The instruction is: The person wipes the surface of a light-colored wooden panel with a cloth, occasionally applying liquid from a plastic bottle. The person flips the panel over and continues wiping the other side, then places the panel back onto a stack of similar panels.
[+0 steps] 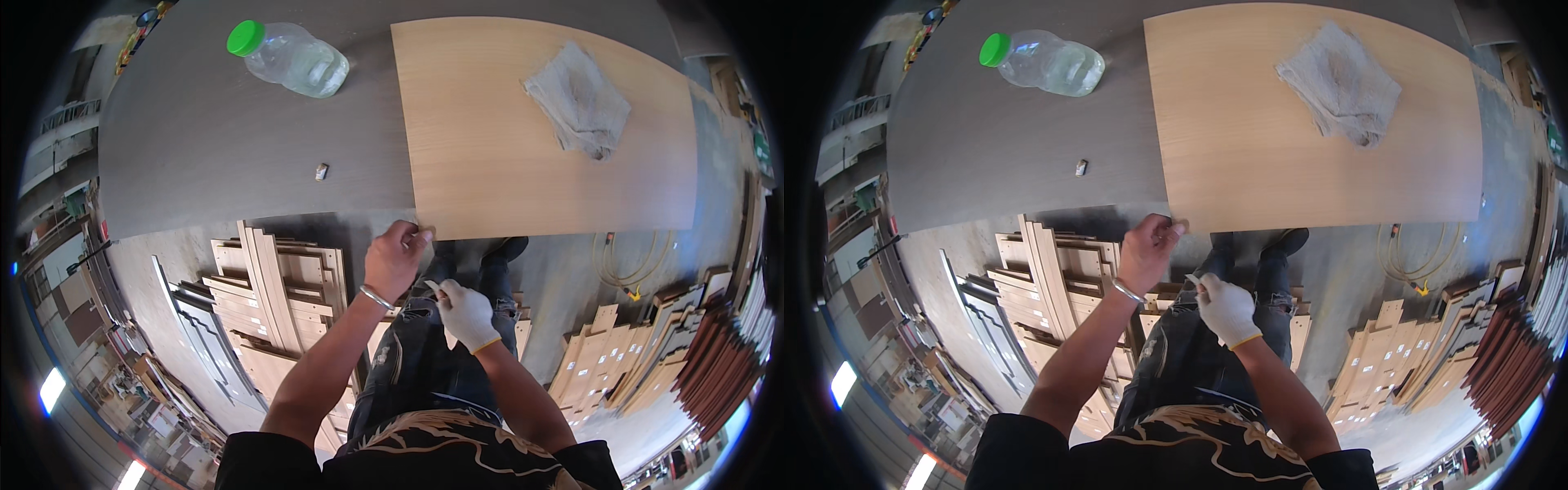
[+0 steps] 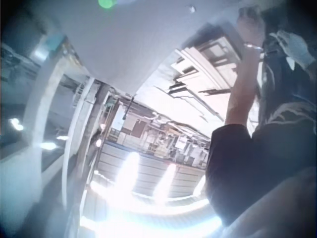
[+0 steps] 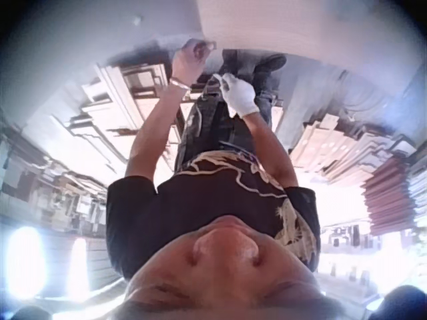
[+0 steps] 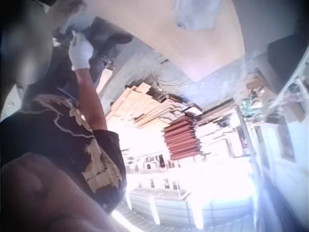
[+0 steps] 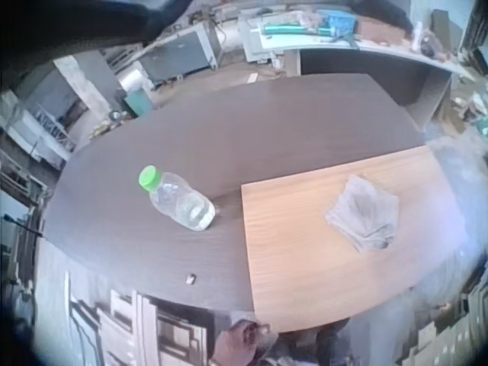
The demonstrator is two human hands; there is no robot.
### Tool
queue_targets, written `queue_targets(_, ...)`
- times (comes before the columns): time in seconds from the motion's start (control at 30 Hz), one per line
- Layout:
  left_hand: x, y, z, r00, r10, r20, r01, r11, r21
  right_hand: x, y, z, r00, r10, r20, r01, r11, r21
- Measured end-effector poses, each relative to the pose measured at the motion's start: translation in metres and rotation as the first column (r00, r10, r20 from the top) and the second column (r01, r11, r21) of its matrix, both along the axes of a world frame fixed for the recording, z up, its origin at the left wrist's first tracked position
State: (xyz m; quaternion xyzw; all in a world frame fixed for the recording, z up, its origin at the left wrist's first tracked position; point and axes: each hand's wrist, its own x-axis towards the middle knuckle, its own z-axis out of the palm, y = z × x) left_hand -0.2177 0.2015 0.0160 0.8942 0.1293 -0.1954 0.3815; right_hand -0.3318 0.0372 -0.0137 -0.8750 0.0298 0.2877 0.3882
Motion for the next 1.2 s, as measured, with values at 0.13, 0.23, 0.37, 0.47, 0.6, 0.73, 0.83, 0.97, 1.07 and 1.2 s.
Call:
queue_targets(0.13, 0.007, -0.01, 0.002, 0.996, -0.092, 0.014, 0.091, 0.992, 0.093, 0.004, -0.04, 0.007, 0.999, -0.049, -0.017, 0.048, 0.996, -0.072)
queue_targets(0.23, 0.003, -0.017, 0.008, 0.98, -0.195, -0.035, 0.198, 0.963, 0.181, 0.02, -0.05, 0.027, 0.995, -0.095, 0.004, 0.096, 0.994, -0.045)
queue_targets(0.37, -0.013, -0.023, -0.006, 0.969, -0.248, -0.025, 0.249, 0.964, 0.092, 0.058, -0.05, 0.059, 0.976, -0.207, 0.062, 0.194, 0.967, 0.168)
queue_targets(0.47, -0.02, -0.02, -0.004, 0.987, -0.163, 0.011, 0.162, 0.986, 0.041, 0.108, -0.045, 0.077, 0.947, -0.311, 0.082, 0.272, 0.911, 0.311)
queue_targets(0.6, -0.026, -0.021, -0.006, 0.995, 0.084, 0.061, -0.077, 0.991, -0.109, 0.208, -0.046, 0.055, 0.845, -0.148, 0.513, 0.097, 0.987, 0.125)
queue_targets(0.73, -0.054, -0.018, -0.008, 0.945, 0.298, -0.131, -0.323, 0.912, -0.252, 0.331, -0.02, 0.033, 0.739, 0.223, 0.636, -0.075, 0.965, -0.251)
queue_targets(0.83, -0.091, -0.036, -0.019, 0.869, 0.25, -0.427, -0.424, 0.821, -0.382, 0.396, -0.003, 0.02, 0.598, 0.352, 0.72, -0.088, 0.922, -0.377)
queue_targets(0.97, -0.104, -0.086, -0.021, 0.765, 0.285, -0.577, -0.642, 0.412, -0.647, 0.436, 0.014, 0.014, 0.451, 0.506, 0.735, -0.167, 0.857, -0.488)
queue_targets(1.07, -0.087, -0.109, -0.013, 0.7, 0.333, -0.631, -0.711, 0.241, -0.661, 0.436, 0.01, 0.007, 0.403, 0.573, 0.713, -0.197, 0.816, -0.544)
queue_targets(1.2, -0.063, -0.116, -0.015, 0.617, 0.466, -0.634, -0.754, 0.119, -0.646, 0.419, 0.004, 0.003, 0.357, 0.621, 0.698, -0.277, 0.784, -0.556)
